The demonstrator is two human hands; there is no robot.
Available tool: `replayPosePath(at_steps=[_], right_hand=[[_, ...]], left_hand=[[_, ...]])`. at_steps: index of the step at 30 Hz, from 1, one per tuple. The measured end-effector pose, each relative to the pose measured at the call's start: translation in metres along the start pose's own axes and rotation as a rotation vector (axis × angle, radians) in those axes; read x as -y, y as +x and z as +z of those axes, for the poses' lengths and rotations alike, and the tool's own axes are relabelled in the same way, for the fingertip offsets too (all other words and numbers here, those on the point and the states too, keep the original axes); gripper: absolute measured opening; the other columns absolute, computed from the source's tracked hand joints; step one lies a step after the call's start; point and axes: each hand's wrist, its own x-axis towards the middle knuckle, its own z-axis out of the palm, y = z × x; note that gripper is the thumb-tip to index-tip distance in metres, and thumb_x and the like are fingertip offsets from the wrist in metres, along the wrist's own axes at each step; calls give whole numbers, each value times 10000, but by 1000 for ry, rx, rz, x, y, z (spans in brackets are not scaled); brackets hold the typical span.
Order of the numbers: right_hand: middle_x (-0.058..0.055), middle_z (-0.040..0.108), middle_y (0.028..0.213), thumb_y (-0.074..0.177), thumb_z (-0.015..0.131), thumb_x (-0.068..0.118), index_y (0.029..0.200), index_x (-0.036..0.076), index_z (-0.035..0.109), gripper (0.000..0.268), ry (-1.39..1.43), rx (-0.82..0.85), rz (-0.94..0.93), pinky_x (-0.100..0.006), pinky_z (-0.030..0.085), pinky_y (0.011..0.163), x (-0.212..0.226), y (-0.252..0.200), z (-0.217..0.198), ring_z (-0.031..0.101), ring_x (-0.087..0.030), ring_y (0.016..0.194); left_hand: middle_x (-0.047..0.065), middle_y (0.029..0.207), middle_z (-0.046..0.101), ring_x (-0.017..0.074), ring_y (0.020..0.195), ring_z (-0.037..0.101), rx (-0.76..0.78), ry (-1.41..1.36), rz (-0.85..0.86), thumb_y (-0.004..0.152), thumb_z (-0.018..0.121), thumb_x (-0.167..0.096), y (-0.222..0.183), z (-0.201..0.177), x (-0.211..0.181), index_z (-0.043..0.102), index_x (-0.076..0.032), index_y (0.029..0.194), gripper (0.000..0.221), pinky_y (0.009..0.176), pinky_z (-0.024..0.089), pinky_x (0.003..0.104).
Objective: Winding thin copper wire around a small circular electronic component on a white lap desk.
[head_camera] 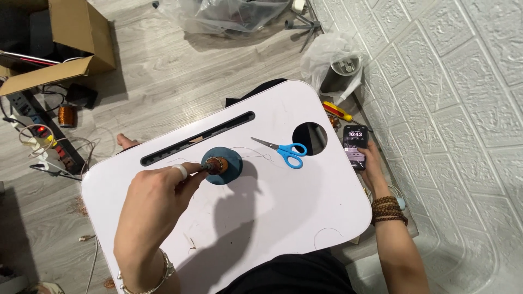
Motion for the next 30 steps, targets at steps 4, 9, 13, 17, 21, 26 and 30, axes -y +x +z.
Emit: replayPosePath(at_steps=[4,9,13,17,21,26,30], right_hand=[[-168,514,1338,944,439,138,1399,147,394,457,-54,-1,84,-515,487,918,6,-5,7,549,-322,1167],[-150,508,1361,1003,383,186,1456,142,371,456,-146,-29,131,-578,463,968,23,-18,20,539,-315,1217],[-184,586,1303,1029,431,189,1550,113,347,533,-260,-102,119,-379,581,790,11,-8,11,647,-257,1030],[-264,608,1252,942,591,210,1396,-74,493,544,-671,-75,-165,-372,496,915,-1,-1,3,617,-318,1086],[-317,630,1118,787,768,240,1282,-125,586,642,-944,-128,-257,-450,536,826,-20,11,-11,645,-397,976],[-299,614,1217,768,784,225,1353,-84,550,702,-938,-143,-164,-475,535,906,-12,4,-7,635,-398,1081],[-302,631,1238,820,743,298,1248,-139,612,625,-1102,-175,-295,-441,497,962,-20,12,-26,620,-416,1120]], left_hand=[[39,448,622,137,333,464,12,31,-18,765,793,-135,0,3,6,796,-74,952,197,389,383,295],[33,435,613,123,322,432,-21,39,13,771,793,-118,0,1,5,792,-70,954,190,367,355,285],[38,443,618,121,318,443,-37,18,19,763,796,-105,1,1,4,790,-53,935,180,359,357,281],[32,458,642,117,318,473,-5,2,14,766,783,-116,2,-4,0,788,-93,1001,237,358,376,274],[42,467,633,142,324,469,-12,-22,23,783,764,-119,0,-7,2,793,-105,1008,228,376,392,302],[35,477,668,121,316,491,21,-18,27,772,772,-112,1,-6,2,788,-99,1018,247,356,393,273],[37,495,663,138,318,444,-23,-18,14,781,783,-112,1,-3,1,783,-44,914,148,375,377,293]])
